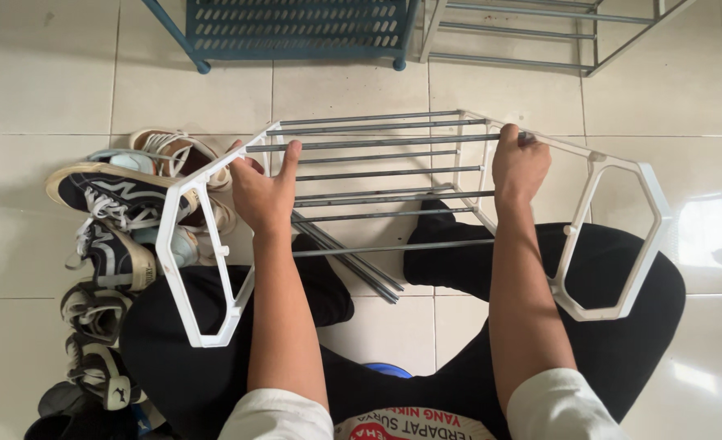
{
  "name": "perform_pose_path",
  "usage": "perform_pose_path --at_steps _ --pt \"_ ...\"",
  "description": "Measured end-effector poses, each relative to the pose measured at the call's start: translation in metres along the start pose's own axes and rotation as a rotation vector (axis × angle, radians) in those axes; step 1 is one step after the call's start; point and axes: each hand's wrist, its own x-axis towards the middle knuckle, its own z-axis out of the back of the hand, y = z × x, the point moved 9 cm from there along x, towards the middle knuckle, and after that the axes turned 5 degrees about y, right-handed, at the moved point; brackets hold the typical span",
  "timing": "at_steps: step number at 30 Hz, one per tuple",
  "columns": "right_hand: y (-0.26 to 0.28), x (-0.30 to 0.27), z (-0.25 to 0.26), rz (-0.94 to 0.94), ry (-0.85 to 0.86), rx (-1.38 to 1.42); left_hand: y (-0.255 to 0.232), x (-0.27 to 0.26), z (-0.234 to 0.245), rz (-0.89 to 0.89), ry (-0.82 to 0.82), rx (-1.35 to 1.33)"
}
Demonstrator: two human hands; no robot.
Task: The person assembles a white plastic shoe rack by inserting metal rods into slots on the side frames. They sit on the floor and repeatedly pick up rods, align them with the frame slots, and push them through to form the rack structure.
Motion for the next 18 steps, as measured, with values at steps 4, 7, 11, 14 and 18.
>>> perform_pose_path --at_steps 4,7,11,14,18 --pt "0.008 -0.001 0.003 0.037 0.011 -0.036 -0.003 0.005 -0.001 0.014 -0.013 -0.021" --pt "0.004 -0.003 0.001 0.04 0.05 -0.032 0.0 0.002 0.001 -0.008 -0.036 -0.028" --pt "0.004 0.0 -0.002 0.121 0.073 0.043 0.002 0.004 -0.002 0.01 -0.022 -0.013" --pt "-0.001 0.002 -0.008 0.144 0.081 0.011 -0.001 0.008 0.0 -0.001 -0.028 -0.004" --pt "-0.01 0.0 -0.009 0.213 0.066 0.073 -0.001 0.008 0.0 0.007 -0.029 0.001"
